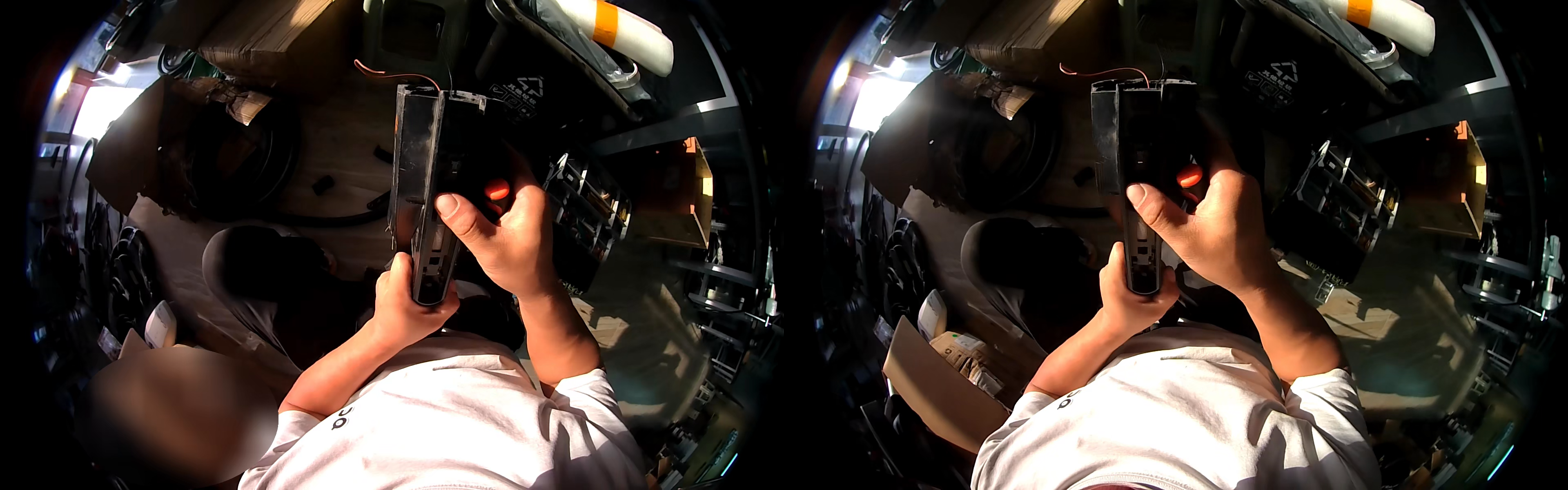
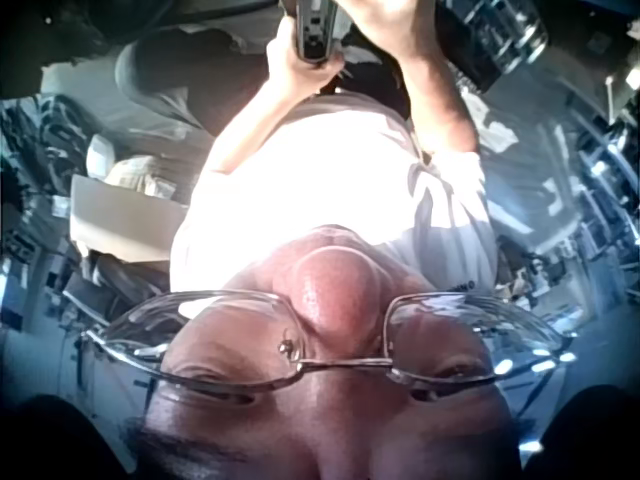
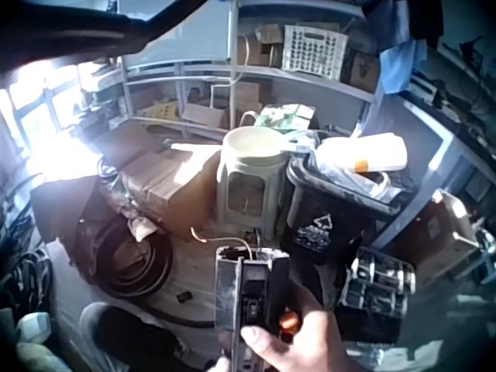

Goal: The person uses a screwdriver to remove screws from a plastic charging handle, opens the casing, and works with another person to inspect and connect internal wires while using multimeters on the floor.

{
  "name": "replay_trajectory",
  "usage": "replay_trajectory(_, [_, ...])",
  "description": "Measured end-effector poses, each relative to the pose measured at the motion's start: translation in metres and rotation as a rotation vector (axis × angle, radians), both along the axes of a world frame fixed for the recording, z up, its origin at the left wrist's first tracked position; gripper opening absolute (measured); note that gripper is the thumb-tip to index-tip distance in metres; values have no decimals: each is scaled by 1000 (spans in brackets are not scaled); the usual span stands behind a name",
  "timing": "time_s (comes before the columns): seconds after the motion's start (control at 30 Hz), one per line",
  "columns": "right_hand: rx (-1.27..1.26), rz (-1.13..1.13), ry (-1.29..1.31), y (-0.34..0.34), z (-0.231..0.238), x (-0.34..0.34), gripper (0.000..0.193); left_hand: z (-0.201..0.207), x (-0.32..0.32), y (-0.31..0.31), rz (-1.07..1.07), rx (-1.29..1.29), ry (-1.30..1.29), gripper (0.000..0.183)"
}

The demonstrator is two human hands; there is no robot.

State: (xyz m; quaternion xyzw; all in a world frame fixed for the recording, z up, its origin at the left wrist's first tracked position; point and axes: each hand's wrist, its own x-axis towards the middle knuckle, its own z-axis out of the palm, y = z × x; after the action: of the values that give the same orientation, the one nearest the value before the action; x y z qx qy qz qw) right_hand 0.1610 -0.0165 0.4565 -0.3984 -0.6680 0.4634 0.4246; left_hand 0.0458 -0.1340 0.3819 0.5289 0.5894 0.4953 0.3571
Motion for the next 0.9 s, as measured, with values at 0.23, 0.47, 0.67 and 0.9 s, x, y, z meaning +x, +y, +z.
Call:
replay_trajectory(0.23, [640,-92,-490,-2,22,11,45,-8,9,-5,-21,-2,47,41])
replay_trajectory(0.47, [701,-98,-679,-14,15,13,42,-18,14,-7,-41,51,61,44])
replay_trajectory(0.67, [519,-104,-570,-12,1,21,33,-30,16,-10,-86,-25,59,45])
replay_trajectory(0.9, [553,-77,-595,0,-19,18,28,-36,17,-10,-74,-200,30,46])
